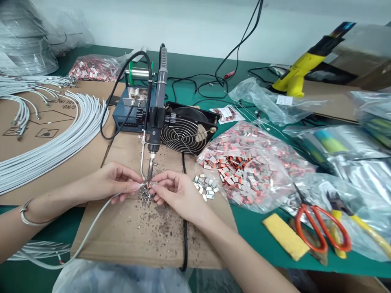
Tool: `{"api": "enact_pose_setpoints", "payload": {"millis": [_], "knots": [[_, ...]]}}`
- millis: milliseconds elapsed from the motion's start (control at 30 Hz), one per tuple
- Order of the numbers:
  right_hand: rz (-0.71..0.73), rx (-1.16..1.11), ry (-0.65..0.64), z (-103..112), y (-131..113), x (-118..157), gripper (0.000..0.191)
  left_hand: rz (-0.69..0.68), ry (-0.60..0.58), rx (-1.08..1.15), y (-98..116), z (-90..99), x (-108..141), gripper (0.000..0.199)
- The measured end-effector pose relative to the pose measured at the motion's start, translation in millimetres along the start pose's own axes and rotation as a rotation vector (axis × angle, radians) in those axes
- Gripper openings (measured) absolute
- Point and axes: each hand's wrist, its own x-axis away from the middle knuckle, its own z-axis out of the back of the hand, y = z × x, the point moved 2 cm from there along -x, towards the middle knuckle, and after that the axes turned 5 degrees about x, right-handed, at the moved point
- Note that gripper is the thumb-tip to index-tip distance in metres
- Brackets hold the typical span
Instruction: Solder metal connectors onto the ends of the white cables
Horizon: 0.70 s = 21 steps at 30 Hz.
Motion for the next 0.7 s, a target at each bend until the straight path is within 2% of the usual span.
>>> {"api": "enact_pose_setpoints", "payload": {"millis": [700], "knots": [[-0.011, -0.066, 0.047, -0.3, -5.4, 3.8, 0.032, 0.037, 0.004, 0.09, 2.7, -4.2, -0.1, 0.017]]}}
